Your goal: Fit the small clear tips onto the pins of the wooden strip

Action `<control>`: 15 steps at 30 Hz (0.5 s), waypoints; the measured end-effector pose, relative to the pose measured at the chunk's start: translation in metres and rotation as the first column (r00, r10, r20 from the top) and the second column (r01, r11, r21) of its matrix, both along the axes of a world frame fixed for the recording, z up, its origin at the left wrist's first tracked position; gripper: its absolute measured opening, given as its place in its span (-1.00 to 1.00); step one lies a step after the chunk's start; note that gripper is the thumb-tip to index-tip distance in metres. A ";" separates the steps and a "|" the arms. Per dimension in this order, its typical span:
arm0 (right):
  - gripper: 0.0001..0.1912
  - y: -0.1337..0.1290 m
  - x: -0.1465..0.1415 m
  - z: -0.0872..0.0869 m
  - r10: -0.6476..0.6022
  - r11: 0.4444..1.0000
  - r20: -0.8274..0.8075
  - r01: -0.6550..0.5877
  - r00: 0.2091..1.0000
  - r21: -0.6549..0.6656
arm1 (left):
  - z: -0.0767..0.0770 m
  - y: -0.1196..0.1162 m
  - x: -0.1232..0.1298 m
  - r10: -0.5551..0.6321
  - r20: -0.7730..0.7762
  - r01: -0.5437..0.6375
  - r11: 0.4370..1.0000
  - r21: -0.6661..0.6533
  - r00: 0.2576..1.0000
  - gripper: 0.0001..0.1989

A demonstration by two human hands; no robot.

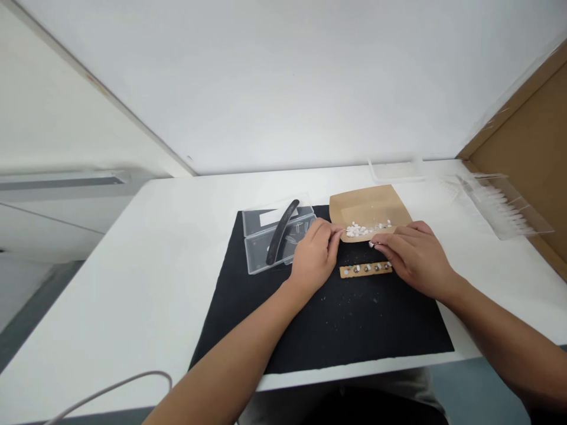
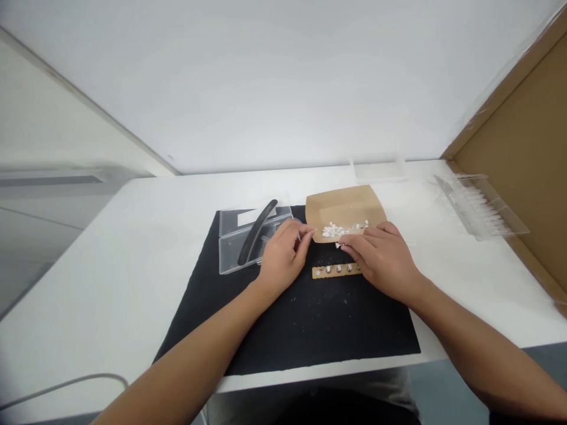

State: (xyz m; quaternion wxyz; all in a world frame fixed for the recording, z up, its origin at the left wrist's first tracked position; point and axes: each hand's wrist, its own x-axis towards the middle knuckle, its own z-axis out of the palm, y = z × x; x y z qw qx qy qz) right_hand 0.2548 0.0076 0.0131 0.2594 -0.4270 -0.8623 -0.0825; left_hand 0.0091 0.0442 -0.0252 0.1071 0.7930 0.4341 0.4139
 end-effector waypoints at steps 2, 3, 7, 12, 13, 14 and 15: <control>-0.86 0.000 0.000 0.000 -0.004 1.000 0.001 0.004 1.000 -0.004 | 0.000 0.000 0.000 -0.009 -0.010 0.009 1.000 0.002 1.000 -0.88; -0.86 0.000 0.000 -0.001 -0.005 1.000 0.002 0.005 1.000 -0.008 | -0.001 0.001 -0.001 -0.007 -0.014 0.007 1.000 0.002 1.000 -0.87; -0.85 0.000 -0.001 -0.002 0.003 1.000 0.007 -0.003 1.000 -0.029 | 0.000 0.001 -0.002 0.000 -0.030 0.000 1.000 0.003 1.000 -0.86; -0.83 0.000 -0.001 -0.003 -0.002 0.998 0.007 0.003 1.000 -0.055 | 0.001 0.000 -0.001 0.014 -0.016 -0.014 1.000 0.027 1.000 -0.87; -0.83 0.000 -0.001 -0.004 -0.002 0.998 0.007 0.003 1.000 -0.059 | 0.001 0.000 -0.001 0.022 -0.013 -0.022 0.999 0.032 1.000 -0.86; -0.83 0.000 -0.001 -0.004 -0.002 0.998 0.006 0.002 1.000 -0.064 | 0.001 0.000 -0.001 0.030 -0.011 -0.029 0.999 0.035 1.000 -0.84; -0.83 0.000 0.000 -0.004 -0.002 0.998 0.006 0.002 1.000 -0.069 | 0.001 0.000 -0.001 0.035 -0.012 -0.035 0.999 0.037 0.999 -0.83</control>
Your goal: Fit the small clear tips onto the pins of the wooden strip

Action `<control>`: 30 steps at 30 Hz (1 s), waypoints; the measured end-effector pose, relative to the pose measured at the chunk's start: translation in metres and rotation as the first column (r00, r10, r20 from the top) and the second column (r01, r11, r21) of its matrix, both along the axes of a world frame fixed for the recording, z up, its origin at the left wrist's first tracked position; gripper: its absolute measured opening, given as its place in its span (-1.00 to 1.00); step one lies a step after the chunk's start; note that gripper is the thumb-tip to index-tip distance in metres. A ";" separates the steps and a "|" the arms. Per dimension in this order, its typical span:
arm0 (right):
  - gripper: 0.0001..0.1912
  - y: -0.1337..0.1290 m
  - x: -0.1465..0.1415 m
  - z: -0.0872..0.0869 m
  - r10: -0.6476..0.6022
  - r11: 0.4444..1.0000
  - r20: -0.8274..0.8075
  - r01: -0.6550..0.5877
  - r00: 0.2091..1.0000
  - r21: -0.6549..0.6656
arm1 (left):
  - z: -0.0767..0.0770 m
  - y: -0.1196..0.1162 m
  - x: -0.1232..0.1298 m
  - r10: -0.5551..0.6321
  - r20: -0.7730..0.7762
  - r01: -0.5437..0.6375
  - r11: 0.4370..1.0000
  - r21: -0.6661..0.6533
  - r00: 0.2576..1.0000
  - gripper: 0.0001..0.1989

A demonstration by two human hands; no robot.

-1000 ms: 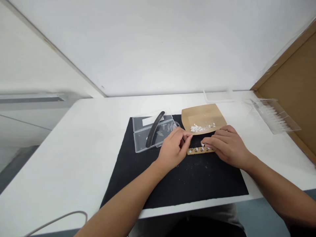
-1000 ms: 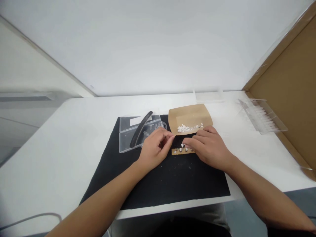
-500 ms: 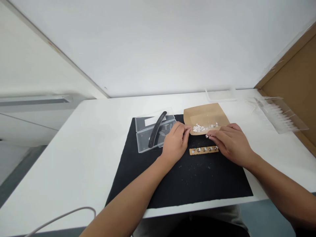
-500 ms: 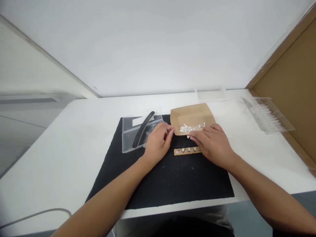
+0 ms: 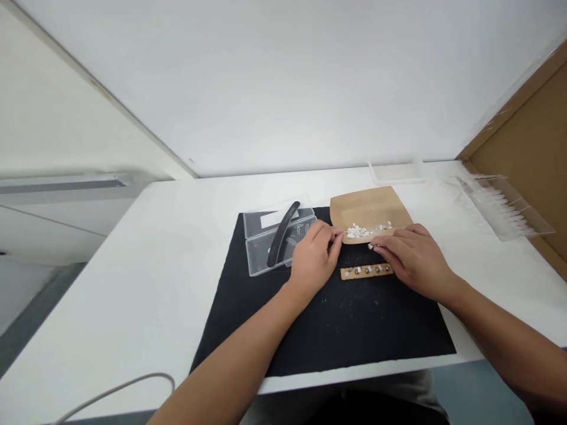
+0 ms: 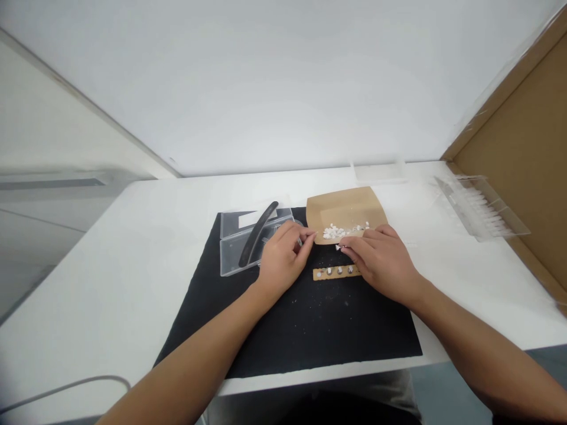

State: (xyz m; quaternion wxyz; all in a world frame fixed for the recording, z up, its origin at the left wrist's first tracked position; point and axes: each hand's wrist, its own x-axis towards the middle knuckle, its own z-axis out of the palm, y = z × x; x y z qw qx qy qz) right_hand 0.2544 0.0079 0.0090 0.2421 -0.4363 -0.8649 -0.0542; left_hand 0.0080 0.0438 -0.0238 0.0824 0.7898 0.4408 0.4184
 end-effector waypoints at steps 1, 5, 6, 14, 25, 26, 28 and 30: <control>-0.83 0.000 0.000 0.000 -0.001 1.000 0.000 0.001 1.000 -0.005 | 0.000 0.000 0.000 0.003 -0.004 -0.003 1.000 0.000 1.000 -0.83; -0.82 0.000 0.000 0.000 -0.008 1.000 0.002 0.008 1.000 -0.026 | -0.001 -0.001 -0.001 0.001 -0.050 -0.002 1.000 -0.026 0.999 -0.85; -0.81 0.000 -0.001 0.000 -0.009 1.000 0.001 0.009 1.000 -0.029 | -0.001 -0.001 -0.001 -0.002 -0.063 0.000 0.999 -0.036 0.998 -0.85; -0.82 0.000 0.000 -0.001 0.003 1.000 -0.004 -0.003 1.000 -0.028 | -0.002 -0.003 0.000 -0.017 -0.080 0.012 0.998 -0.060 0.997 -0.84; -0.81 0.001 0.000 -0.002 -0.005 0.999 -0.001 0.005 1.000 -0.040 | 0.002 -0.004 -0.001 0.018 -0.043 -0.022 0.995 -0.097 0.999 -0.89; -0.80 0.001 0.000 -0.002 -0.006 0.999 0.001 0.006 1.000 -0.040 | 0.002 -0.004 -0.001 0.019 -0.042 -0.023 0.995 -0.095 0.999 -0.89; -0.80 0.001 0.000 -0.002 -0.010 0.999 0.006 0.011 1.000 -0.047 | 0.002 -0.004 -0.001 0.018 -0.041 -0.021 0.996 -0.082 0.999 -0.87; -0.79 0.001 0.000 -0.002 -0.016 0.998 0.005 0.016 1.000 -0.054 | 0.001 -0.003 -0.001 0.016 -0.039 -0.018 0.998 -0.066 0.999 -0.85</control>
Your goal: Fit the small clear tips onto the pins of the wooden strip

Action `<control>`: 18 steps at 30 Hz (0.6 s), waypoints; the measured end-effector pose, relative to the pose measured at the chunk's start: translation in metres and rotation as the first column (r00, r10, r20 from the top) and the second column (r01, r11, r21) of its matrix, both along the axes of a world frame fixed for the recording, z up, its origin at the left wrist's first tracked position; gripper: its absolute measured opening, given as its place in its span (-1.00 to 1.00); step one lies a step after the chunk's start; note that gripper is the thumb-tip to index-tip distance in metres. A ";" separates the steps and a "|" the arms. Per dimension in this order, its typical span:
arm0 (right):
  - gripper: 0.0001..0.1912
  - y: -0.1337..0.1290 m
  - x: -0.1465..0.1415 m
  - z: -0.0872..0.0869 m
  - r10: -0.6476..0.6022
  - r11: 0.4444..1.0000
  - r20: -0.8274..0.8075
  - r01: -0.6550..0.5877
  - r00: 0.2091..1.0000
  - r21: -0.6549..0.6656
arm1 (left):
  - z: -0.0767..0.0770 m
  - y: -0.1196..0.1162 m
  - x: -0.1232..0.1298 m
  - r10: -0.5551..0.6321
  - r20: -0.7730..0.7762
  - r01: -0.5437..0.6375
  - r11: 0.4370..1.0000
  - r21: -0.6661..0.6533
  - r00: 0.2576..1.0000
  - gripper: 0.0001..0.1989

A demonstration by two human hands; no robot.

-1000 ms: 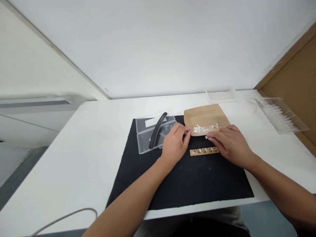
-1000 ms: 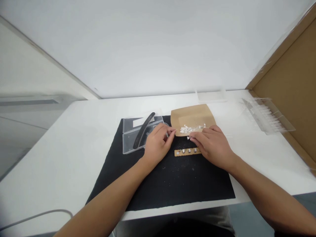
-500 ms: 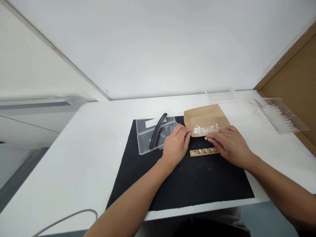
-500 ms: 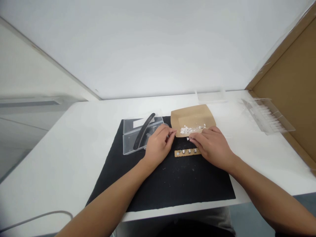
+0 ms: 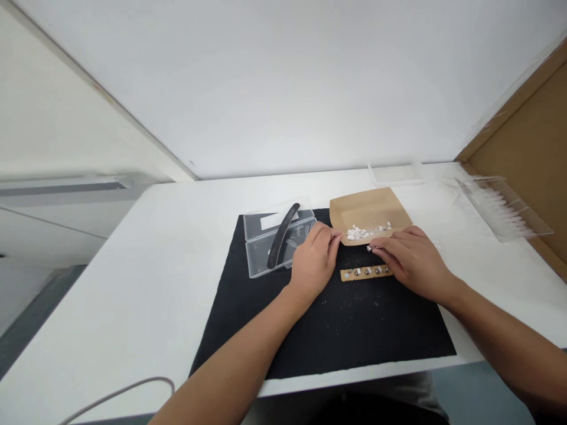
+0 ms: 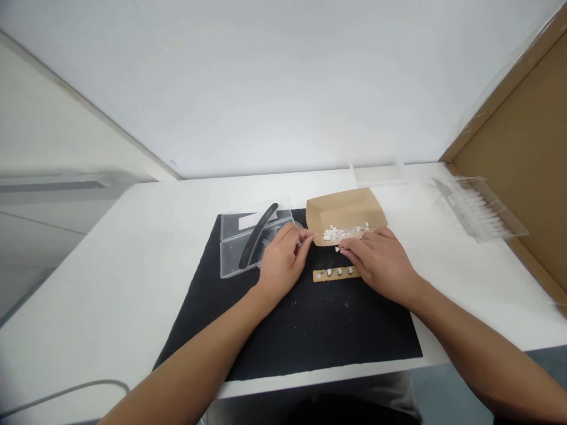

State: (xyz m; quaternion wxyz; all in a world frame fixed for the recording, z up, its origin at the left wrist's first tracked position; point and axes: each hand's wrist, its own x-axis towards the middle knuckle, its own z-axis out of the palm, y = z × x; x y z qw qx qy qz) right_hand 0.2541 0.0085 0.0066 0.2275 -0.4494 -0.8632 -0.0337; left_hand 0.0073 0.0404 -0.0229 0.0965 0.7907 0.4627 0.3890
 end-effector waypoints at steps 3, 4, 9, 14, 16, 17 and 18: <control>-0.80 0.000 0.000 0.000 0.003 1.000 -0.004 -0.003 1.000 -0.002 | -0.001 0.001 0.000 -0.006 0.009 0.005 1.000 0.027 1.000 -0.82; -0.80 -0.001 0.000 0.000 0.007 1.000 -0.003 -0.007 1.000 0.000 | -0.001 0.001 0.000 -0.007 0.011 0.007 0.999 0.036 1.000 -0.82; -0.81 0.000 0.000 0.000 0.014 1.000 -0.006 -0.014 1.000 0.009 | 0.001 0.000 0.000 -0.001 0.042 -0.002 0.999 0.054 0.999 -0.82; -0.81 0.001 0.000 0.000 0.011 1.000 -0.004 -0.011 1.000 0.011 | 0.003 0.001 0.000 0.010 0.085 -0.015 0.998 0.065 0.996 -0.79; -0.81 0.001 0.000 -0.001 0.013 1.000 -0.009 -0.013 1.000 0.010 | 0.003 0.001 0.000 0.010 0.081 -0.015 0.998 0.066 0.997 -0.77; -0.81 0.001 0.000 -0.001 0.015 1.000 -0.011 -0.015 1.000 0.006 | 0.003 0.001 0.001 0.009 0.080 -0.014 0.998 0.066 0.997 -0.76; -0.81 0.001 0.000 -0.001 0.014 1.000 -0.012 -0.014 1.000 0.001 | 0.003 0.001 0.001 0.007 0.080 -0.013 0.998 0.067 0.997 -0.76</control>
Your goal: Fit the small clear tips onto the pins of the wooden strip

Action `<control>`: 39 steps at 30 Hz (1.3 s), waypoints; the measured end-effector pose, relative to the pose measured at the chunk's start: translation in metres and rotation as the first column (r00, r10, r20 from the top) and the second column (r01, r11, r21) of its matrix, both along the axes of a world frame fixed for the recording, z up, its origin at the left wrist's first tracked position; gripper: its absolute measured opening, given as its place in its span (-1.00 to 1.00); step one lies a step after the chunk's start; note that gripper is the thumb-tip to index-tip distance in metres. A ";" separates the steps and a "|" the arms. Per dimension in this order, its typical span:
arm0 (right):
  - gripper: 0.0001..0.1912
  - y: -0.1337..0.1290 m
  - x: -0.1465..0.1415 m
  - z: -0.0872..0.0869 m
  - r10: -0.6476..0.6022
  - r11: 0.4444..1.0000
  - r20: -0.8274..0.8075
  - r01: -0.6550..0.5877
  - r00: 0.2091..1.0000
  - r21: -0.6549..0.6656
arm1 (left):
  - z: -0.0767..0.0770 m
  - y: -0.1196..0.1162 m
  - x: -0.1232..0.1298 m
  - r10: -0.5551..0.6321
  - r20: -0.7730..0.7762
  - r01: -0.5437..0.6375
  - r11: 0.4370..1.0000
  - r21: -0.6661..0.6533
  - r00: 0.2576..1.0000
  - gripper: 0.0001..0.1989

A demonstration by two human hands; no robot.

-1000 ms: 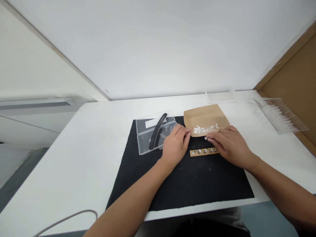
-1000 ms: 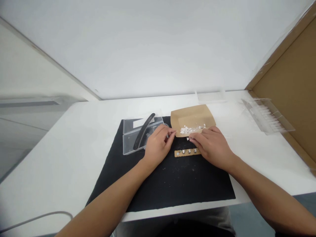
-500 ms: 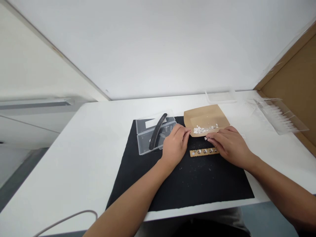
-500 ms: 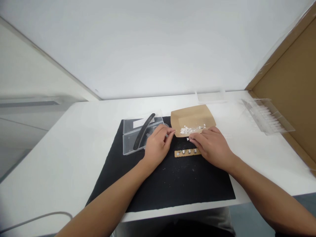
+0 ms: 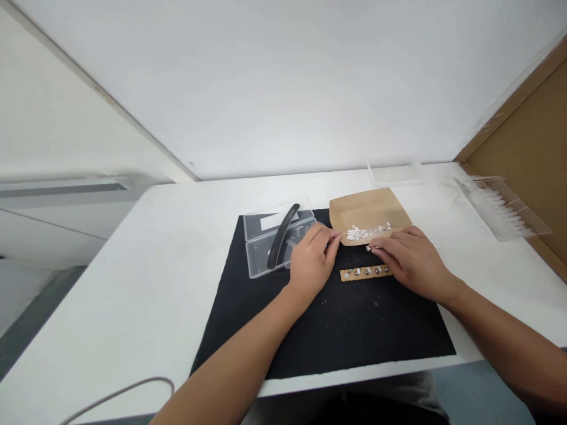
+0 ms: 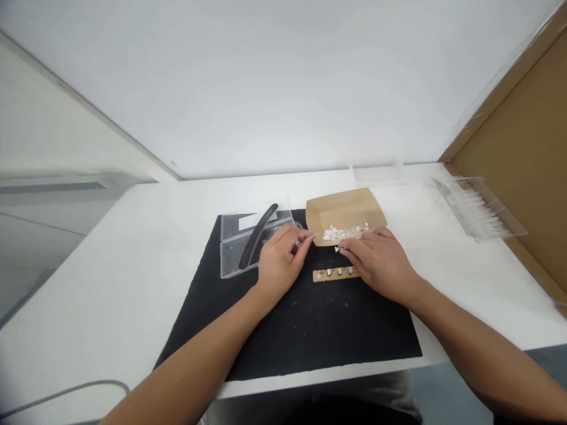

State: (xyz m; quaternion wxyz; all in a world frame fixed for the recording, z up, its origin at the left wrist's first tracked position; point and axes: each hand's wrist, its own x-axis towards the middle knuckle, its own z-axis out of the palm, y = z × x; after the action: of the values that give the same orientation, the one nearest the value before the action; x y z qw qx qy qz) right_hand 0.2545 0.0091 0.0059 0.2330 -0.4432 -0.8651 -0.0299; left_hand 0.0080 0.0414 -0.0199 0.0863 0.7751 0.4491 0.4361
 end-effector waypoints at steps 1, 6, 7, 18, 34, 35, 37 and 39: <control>-0.80 0.000 0.000 0.000 -0.001 1.000 0.002 0.001 1.000 -0.005 | 0.000 0.000 0.000 0.000 0.002 0.000 1.000 0.001 1.000 -0.76; -0.80 0.000 -0.001 0.001 -0.002 1.000 0.002 0.002 1.000 -0.002 | 0.000 -0.001 0.001 0.014 0.003 -0.014 1.000 0.009 1.000 -0.80; -0.80 0.000 -0.001 0.001 0.000 1.000 0.001 0.000 1.000 0.000 | -0.001 -0.001 0.001 0.019 0.000 -0.019 1.000 0.014 1.000 -0.80; -0.88 -0.003 -0.004 0.004 0.092 0.996 -0.107 -0.092 0.990 0.003 | 0.009 -0.010 -0.002 -0.293 0.140 0.287 0.956 0.059 0.946 -0.83; -0.90 -0.007 -0.006 0.006 0.264 0.964 -0.175 -0.266 0.949 0.010 | 0.008 -0.016 0.001 -0.538 0.245 0.517 0.843 0.146 0.807 -0.66; -0.91 -0.007 -0.005 0.005 0.267 0.963 -0.172 -0.269 0.948 0.012 | 0.008 -0.017 0.001 -0.540 0.239 0.520 0.842 0.146 0.807 -0.67; -0.92 -0.006 -0.004 0.005 0.272 0.962 -0.166 -0.274 0.948 0.012 | 0.008 -0.017 0.000 -0.544 0.229 0.524 0.839 0.147 0.807 -0.69; -0.92 -0.005 -0.003 0.004 0.278 0.960 -0.165 -0.280 0.946 0.010 | 0.008 -0.016 0.000 -0.552 0.219 0.534 0.834 0.140 0.805 -0.72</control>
State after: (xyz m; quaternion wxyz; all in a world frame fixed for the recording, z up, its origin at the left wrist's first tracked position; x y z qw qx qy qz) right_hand 0.2513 0.0041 0.0099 0.3025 -0.3191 -0.8970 0.0461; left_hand 0.0077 0.0250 -0.0118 0.2354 0.8123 0.1783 0.5029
